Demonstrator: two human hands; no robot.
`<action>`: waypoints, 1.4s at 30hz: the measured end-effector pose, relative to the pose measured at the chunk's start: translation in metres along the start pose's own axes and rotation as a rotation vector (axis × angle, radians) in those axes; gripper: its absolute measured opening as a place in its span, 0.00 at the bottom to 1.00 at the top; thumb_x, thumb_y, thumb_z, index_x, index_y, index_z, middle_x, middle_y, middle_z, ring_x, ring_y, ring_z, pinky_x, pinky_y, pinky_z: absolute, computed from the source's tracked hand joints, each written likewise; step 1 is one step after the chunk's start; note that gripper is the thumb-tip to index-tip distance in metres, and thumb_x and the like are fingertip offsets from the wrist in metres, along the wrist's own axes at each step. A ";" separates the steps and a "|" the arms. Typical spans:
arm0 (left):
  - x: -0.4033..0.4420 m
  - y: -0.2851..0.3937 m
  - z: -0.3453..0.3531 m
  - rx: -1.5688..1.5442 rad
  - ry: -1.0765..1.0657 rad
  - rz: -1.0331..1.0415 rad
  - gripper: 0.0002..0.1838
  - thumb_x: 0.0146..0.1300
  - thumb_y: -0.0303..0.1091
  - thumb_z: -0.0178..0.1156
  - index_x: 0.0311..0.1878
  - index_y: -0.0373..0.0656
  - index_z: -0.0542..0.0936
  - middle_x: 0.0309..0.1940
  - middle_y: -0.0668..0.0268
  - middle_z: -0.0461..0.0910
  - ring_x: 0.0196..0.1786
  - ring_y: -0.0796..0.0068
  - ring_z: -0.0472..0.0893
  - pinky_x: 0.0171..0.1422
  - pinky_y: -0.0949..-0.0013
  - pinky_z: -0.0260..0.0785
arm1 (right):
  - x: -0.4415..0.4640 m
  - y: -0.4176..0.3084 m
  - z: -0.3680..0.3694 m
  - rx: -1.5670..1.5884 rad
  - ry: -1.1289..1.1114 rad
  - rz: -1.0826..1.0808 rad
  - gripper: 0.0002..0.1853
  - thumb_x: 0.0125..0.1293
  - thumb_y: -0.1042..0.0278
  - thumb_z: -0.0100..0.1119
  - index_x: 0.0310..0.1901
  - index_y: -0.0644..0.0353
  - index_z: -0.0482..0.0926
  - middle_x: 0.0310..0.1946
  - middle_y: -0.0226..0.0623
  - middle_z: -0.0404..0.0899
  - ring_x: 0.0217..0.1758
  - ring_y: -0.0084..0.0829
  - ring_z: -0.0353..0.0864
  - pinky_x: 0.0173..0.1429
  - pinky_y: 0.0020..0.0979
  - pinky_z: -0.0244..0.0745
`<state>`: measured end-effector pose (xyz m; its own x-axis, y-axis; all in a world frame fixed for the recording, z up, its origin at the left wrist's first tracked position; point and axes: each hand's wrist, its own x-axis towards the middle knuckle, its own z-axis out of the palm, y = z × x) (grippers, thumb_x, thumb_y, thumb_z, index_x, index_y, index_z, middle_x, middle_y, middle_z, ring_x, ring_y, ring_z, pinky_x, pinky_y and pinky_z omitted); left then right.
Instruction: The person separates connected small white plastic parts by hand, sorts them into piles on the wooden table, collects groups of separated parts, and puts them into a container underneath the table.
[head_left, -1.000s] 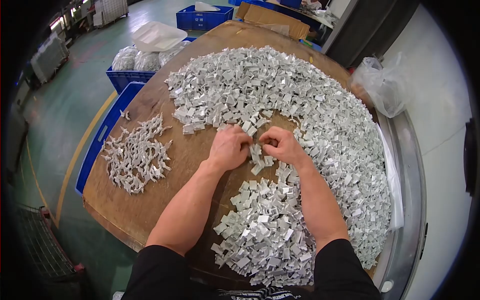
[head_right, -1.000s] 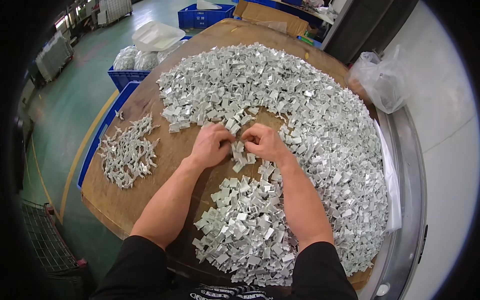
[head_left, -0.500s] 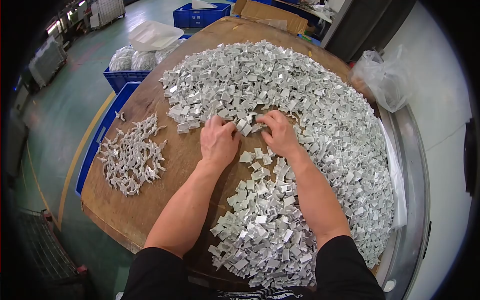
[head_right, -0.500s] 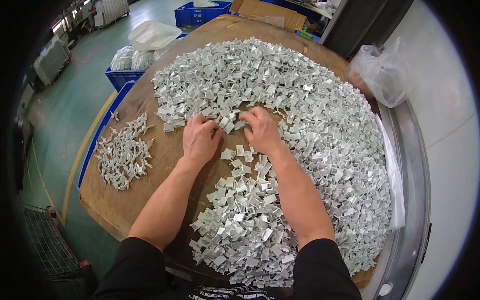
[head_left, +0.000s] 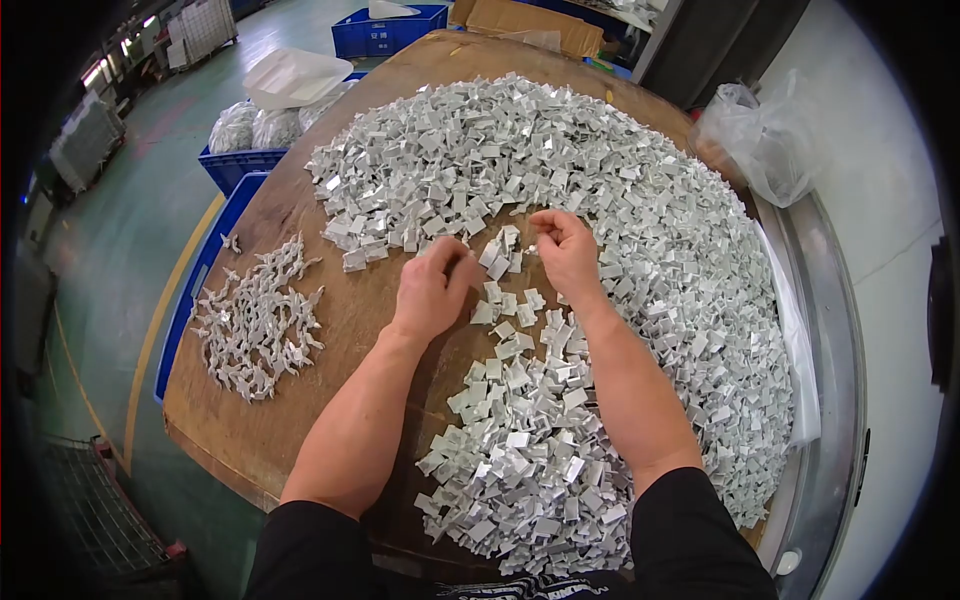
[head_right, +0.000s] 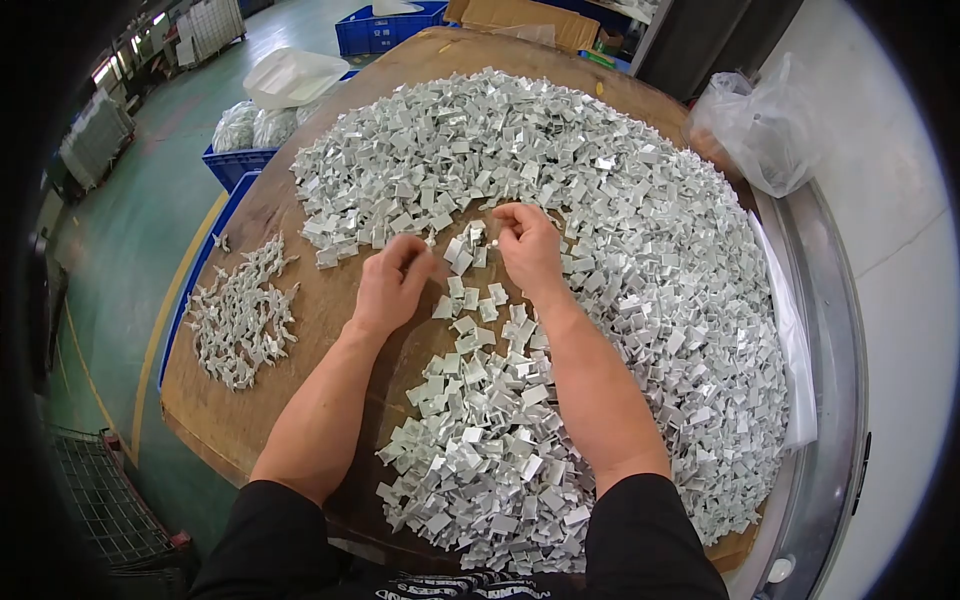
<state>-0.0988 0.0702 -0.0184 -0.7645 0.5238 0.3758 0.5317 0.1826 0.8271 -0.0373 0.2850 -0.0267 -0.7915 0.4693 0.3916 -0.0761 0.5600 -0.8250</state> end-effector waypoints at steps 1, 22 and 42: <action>0.001 -0.002 0.004 -0.045 0.104 -0.043 0.07 0.66 0.33 0.60 0.40 0.39 0.80 0.37 0.59 0.84 0.35 0.63 0.82 0.41 0.66 0.73 | -0.001 -0.004 0.001 0.043 -0.016 0.014 0.10 0.63 0.79 0.56 0.44 0.63 0.83 0.38 0.34 0.82 0.36 0.24 0.82 0.43 0.26 0.78; -0.002 -0.009 0.009 0.582 -0.005 0.198 0.17 0.60 0.31 0.60 0.53 0.51 0.81 0.48 0.69 0.78 0.55 0.59 0.73 0.55 0.56 0.63 | -0.006 -0.010 -0.002 -0.360 -0.274 -0.453 0.09 0.49 0.77 0.55 0.34 0.61 0.79 0.48 0.43 0.79 0.53 0.46 0.77 0.59 0.42 0.72; 0.002 -0.011 0.016 0.695 0.223 -0.135 0.11 0.61 0.33 0.60 0.47 0.45 0.81 0.47 0.65 0.78 0.54 0.59 0.74 0.56 0.57 0.65 | 0.032 -0.031 0.050 -0.722 -0.383 -0.253 0.33 0.56 0.48 0.63 0.63 0.52 0.75 0.63 0.43 0.73 0.65 0.50 0.68 0.72 0.42 0.64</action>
<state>-0.1005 0.0820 -0.0337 -0.8562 0.2916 0.4265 0.4792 0.7569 0.4444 -0.0911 0.2486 -0.0093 -0.9631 0.0811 0.2566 0.0237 0.9754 -0.2190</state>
